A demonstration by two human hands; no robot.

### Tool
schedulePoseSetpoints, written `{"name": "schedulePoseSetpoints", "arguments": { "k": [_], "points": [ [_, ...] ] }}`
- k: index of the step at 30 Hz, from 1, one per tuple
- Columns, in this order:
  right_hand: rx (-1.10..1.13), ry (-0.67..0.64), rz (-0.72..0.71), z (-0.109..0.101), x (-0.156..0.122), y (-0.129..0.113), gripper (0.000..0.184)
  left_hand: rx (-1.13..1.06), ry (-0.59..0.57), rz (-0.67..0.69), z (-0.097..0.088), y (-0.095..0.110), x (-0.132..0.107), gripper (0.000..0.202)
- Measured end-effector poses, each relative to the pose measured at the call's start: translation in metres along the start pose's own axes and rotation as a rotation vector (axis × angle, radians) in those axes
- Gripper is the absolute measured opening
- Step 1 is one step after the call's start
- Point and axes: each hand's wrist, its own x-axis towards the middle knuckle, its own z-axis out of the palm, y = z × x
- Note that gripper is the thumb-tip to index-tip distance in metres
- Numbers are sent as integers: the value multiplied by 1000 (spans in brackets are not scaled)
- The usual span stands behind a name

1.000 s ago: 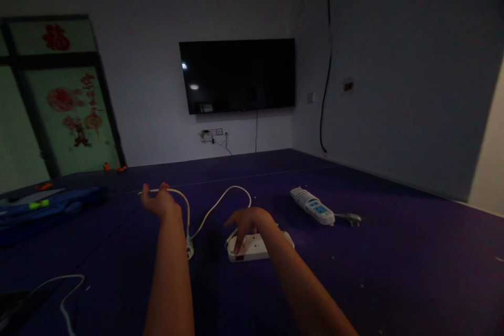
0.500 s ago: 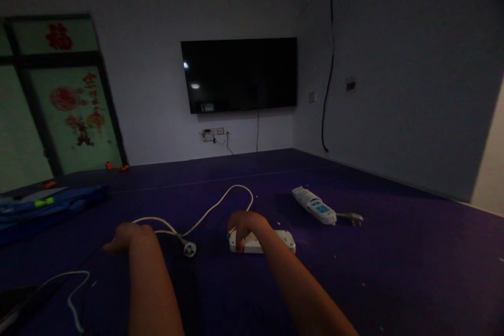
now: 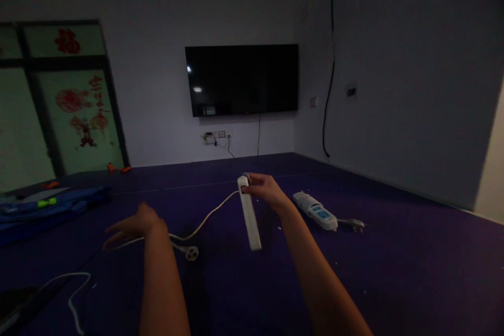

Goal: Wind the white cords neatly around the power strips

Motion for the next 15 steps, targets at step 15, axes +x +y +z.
{"name": "schedulePoseSetpoints", "arguments": {
  "k": [15],
  "points": [
    [428,275,-292,9,-4,-38,42,-115,-1664,50,42,86,-115,89]
  ]
}}
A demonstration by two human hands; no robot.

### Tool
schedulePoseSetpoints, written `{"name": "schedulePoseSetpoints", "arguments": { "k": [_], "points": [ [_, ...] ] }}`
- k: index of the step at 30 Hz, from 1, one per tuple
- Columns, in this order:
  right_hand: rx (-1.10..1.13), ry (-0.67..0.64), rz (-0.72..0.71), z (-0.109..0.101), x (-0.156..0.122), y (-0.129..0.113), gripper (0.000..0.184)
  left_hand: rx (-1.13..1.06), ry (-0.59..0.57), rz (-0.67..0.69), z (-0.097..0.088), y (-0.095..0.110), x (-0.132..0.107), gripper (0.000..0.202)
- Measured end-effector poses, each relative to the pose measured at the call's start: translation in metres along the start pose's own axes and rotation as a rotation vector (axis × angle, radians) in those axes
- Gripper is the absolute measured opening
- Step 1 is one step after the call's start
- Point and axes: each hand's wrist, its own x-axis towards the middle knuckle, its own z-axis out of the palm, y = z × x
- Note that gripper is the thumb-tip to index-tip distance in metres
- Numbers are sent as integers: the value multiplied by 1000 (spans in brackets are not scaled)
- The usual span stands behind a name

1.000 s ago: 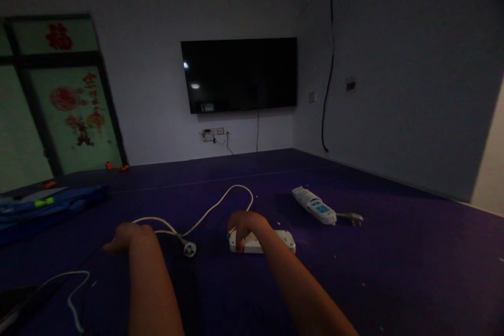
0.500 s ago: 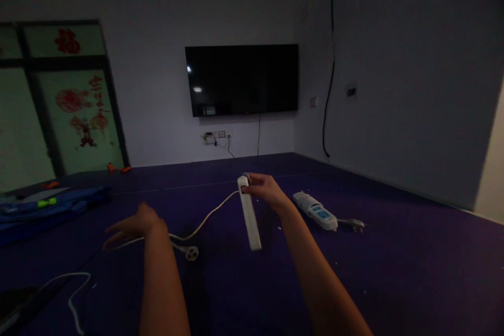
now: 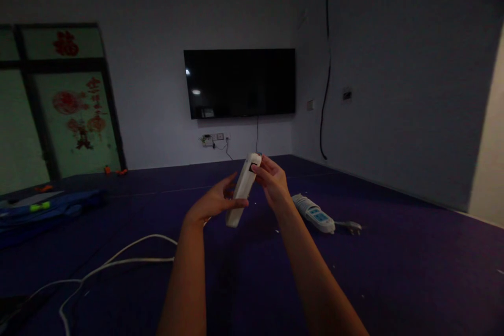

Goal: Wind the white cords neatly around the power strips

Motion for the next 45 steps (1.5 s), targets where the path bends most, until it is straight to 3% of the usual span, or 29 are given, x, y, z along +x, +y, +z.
{"name": "schedulePoseSetpoints", "arguments": {
  "k": [2,5,11,16,19,23,28,32,38,45],
  "points": [
    [-7,-6,-48,1,0,-4,42,54,-20,65,7,-2,6,80],
    [-21,-33,-89,2,0,-9,43,175,79,59,12,-1,11,66],
    [-25,-122,-37,-2,0,-13,55,357,498,143,3,9,8,64],
    [-318,-191,90,-9,3,2,58,299,789,231,-10,16,0,58],
    [-515,-229,53,-7,3,12,49,281,846,279,-16,21,-5,54],
    [-596,-443,24,-4,1,16,38,356,940,297,-18,25,-10,54],
    [-645,-703,147,-4,-3,18,34,322,1079,293,-20,24,-8,56],
    [-702,-744,249,-3,-6,24,31,329,1217,235,-27,19,-8,60],
    [-941,-732,126,6,-11,15,32,617,1446,14,-31,21,-20,53],
    [-1139,-836,-59,21,-24,-4,33,1122,1372,-91,-40,14,-37,51]
  ]
}}
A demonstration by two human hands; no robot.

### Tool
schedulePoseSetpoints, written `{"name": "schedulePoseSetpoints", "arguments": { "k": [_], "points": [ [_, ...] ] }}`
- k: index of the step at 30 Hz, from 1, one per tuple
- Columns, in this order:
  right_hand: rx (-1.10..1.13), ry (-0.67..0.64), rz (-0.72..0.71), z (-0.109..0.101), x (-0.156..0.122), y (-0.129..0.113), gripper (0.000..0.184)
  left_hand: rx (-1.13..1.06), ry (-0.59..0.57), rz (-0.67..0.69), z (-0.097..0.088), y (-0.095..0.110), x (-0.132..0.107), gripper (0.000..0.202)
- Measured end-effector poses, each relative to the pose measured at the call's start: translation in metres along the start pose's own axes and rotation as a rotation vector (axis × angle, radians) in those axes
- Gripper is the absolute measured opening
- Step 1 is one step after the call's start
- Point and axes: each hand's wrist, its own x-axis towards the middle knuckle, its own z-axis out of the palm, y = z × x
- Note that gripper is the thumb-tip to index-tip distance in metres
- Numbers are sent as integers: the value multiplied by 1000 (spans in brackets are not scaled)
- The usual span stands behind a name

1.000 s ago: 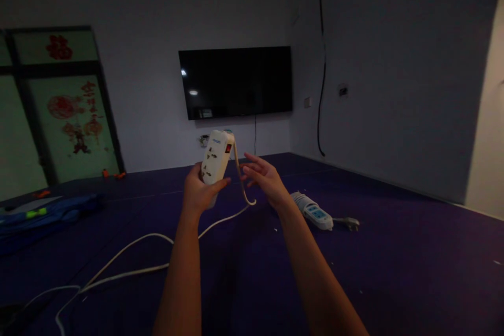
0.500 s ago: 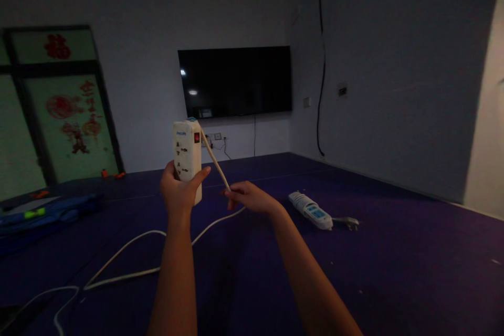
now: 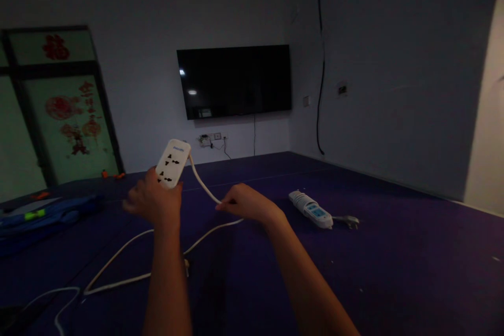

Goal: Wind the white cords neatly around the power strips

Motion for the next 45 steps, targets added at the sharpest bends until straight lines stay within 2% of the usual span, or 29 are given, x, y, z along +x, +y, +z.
{"name": "schedulePoseSetpoints", "arguments": {
  "k": [4,7,9,13,17,23,30,37,45],
  "points": [
    [-129,22,-27,0,-2,-16,26,158,-12,150,9,-10,0,42],
    [-186,88,-54,0,-2,-25,24,220,-100,271,21,-14,0,35],
    [-173,140,-68,-2,-2,-27,21,208,-170,385,28,-16,-1,39],
    [-119,297,-43,-10,-3,-22,19,116,-308,618,35,-12,-7,50],
    [-86,447,-29,-21,-6,-8,28,29,-396,744,35,4,-12,52],
    [90,641,44,-33,-12,19,32,-61,-482,828,30,24,-13,44],
    [236,772,118,-34,-14,40,41,-193,-595,872,12,31,-14,54],
    [484,798,157,-26,-10,60,45,-294,-615,923,4,41,-18,56],
    [679,820,215,-17,-7,65,51,-330,-628,889,3,50,-23,50]
  ]
}}
